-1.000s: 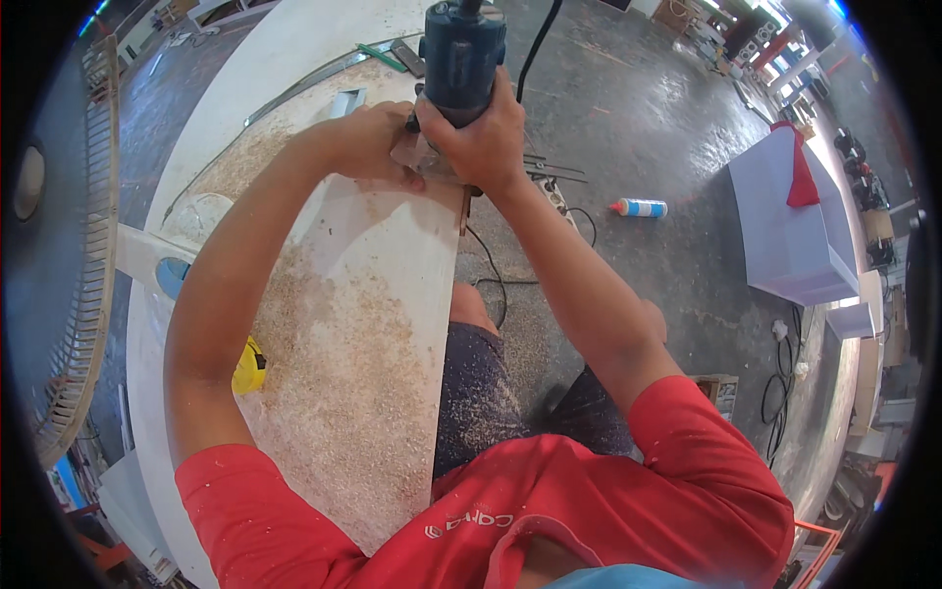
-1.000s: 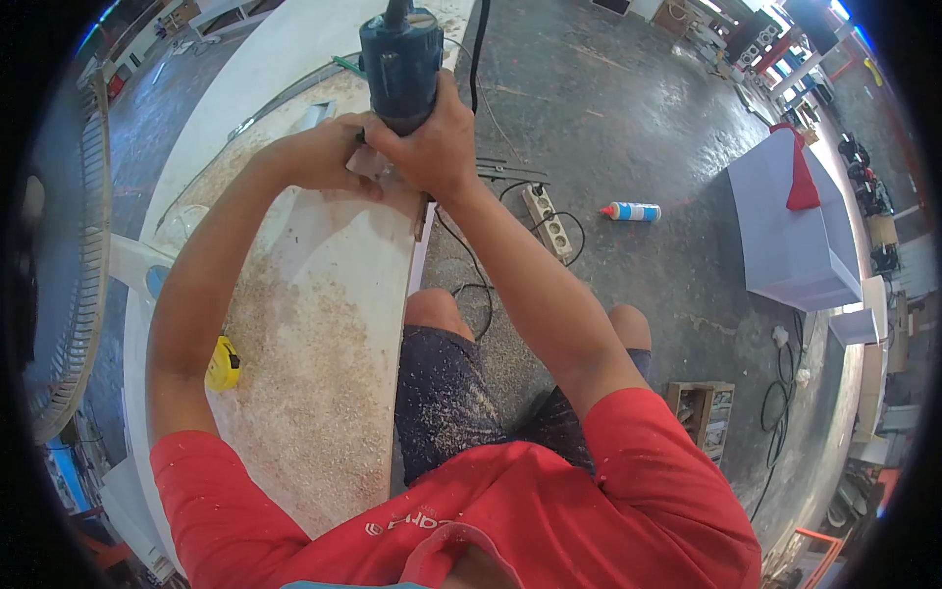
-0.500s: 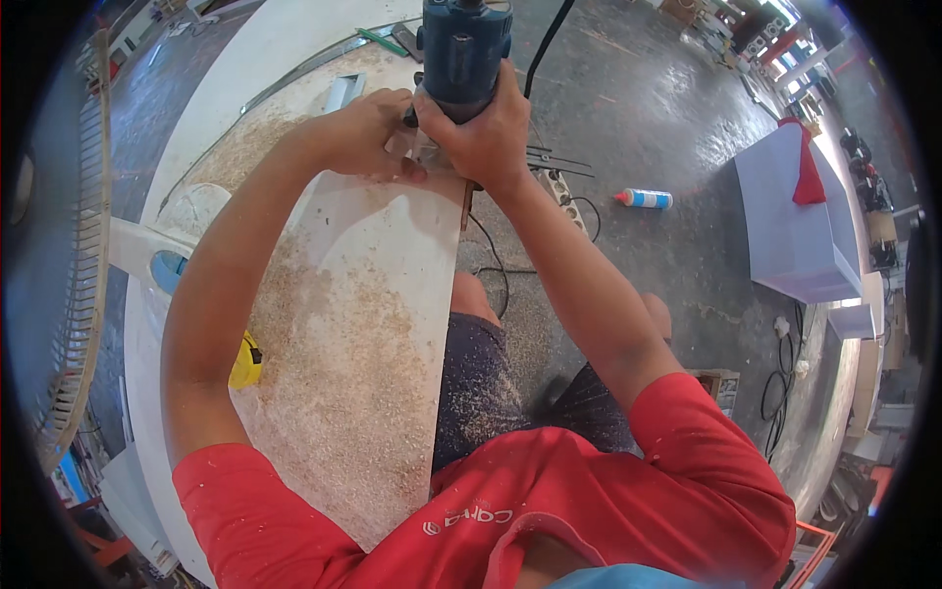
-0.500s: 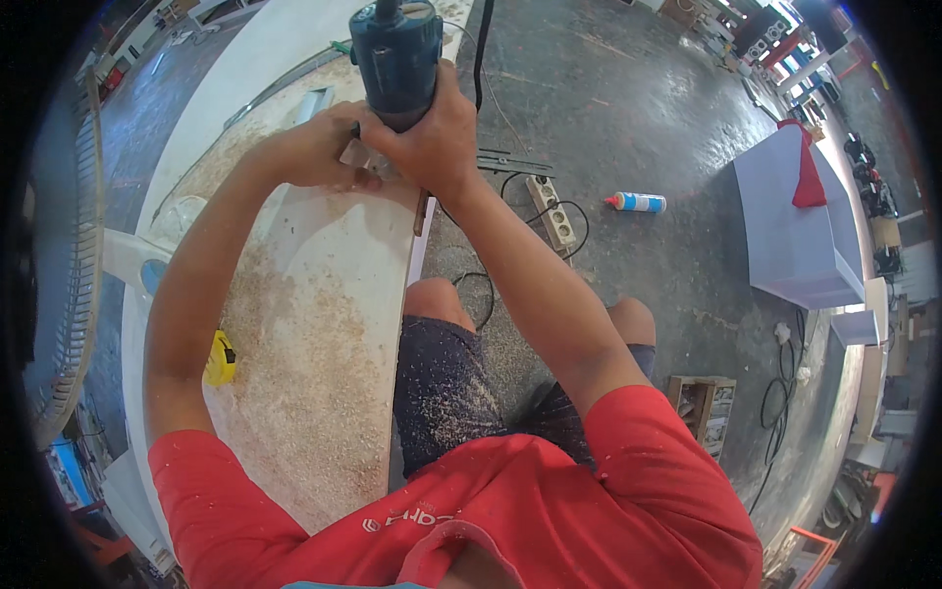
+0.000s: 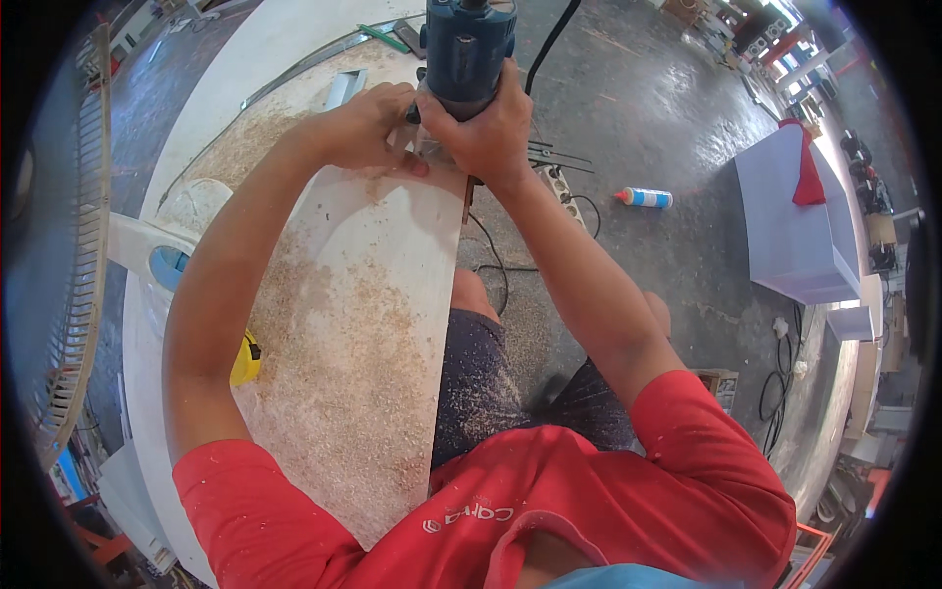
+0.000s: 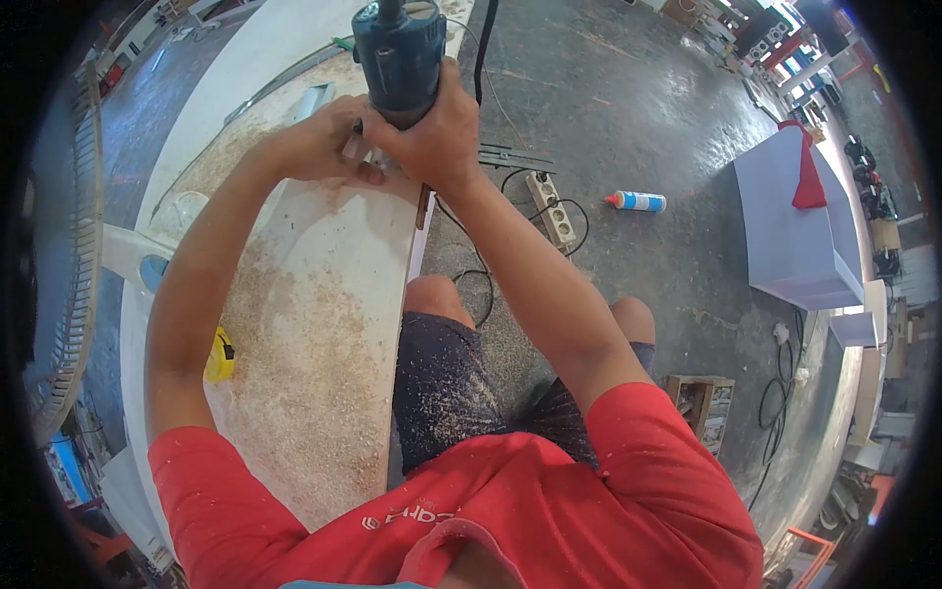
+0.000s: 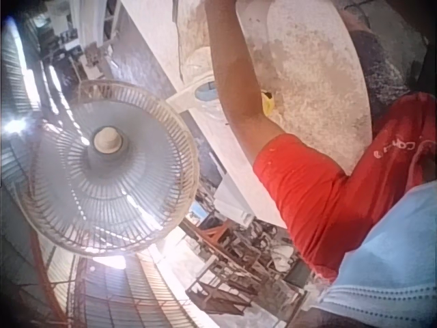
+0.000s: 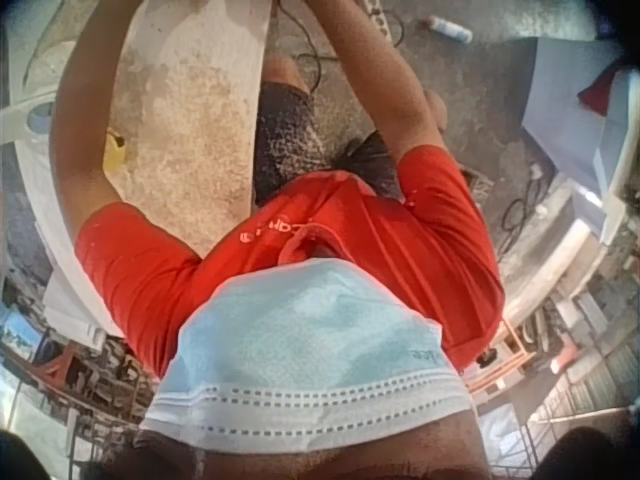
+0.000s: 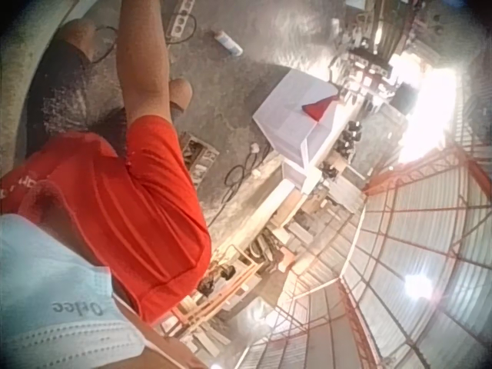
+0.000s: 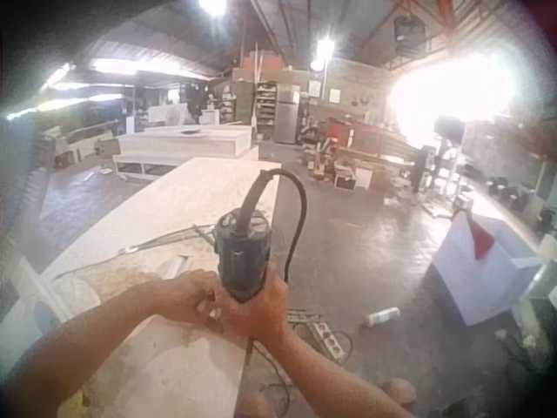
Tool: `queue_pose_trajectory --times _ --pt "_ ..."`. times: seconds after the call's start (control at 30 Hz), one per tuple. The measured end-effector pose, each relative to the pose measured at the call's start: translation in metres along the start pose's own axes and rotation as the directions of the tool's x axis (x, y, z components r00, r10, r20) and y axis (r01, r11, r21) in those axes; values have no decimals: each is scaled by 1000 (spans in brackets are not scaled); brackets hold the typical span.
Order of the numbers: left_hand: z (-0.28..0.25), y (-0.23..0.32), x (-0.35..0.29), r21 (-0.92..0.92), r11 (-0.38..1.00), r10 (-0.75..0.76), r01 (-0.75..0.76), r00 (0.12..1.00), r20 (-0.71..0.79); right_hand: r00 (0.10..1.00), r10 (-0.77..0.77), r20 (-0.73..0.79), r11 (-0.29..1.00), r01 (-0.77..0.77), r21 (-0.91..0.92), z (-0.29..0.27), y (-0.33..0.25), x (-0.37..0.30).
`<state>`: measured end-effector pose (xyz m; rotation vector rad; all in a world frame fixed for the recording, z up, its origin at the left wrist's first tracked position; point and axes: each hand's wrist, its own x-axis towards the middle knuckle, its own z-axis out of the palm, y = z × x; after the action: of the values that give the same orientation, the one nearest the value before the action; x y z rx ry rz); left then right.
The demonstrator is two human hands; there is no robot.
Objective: The person uses a power trimmer to cut grooves into a piece of white wood, then uses pliers to remove small remaining wood pieces from the grooves.
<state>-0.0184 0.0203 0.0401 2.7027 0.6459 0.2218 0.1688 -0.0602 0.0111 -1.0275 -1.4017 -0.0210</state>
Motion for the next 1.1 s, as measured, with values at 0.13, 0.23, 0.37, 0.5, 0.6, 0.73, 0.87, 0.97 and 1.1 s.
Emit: queue_pose_trajectory --times 0.13,0.23,0.37,0.5,0.6,0.73,0.87,0.97,1.1 --pt "0 3 -6 30 999 20 -18 999 -44 1000 -9 -1 1000 9 8 -1 2 -3" --pt "2 -3 -5 26 998 52 -50 997 -51 1000 9 0 999 -9 51 1 1 -2" --pt "5 3 -8 47 999 19 -15 997 -81 1000 -19 -9 1000 19 -9 -1 -1 -1" --pt "1 5 -9 20 1000 24 -23 998 -54 1000 -7 -7 1000 7 28 -1 -4 -2" --pt "4 6 -11 36 998 52 -50 997 -54 1000 -9 -1 1000 9 16 -1 -2 -3" --pt "2 3 -11 26 999 47 -46 997 -56 1000 4 3 1000 -4 -15 -1 1 -5" --pt "1 8 -10 46 995 96 -92 991 -97 1000 3 0 1000 -3 -2 0 2 -5" --pt "1 8 -11 25 996 93 -91 993 -74 1000 -3 5 1000 3 9 0 5 -6" --pt "-1 3 -6 7 998 66 -66 995 -70 998 37 40 999 -39 35 -2 1 5"
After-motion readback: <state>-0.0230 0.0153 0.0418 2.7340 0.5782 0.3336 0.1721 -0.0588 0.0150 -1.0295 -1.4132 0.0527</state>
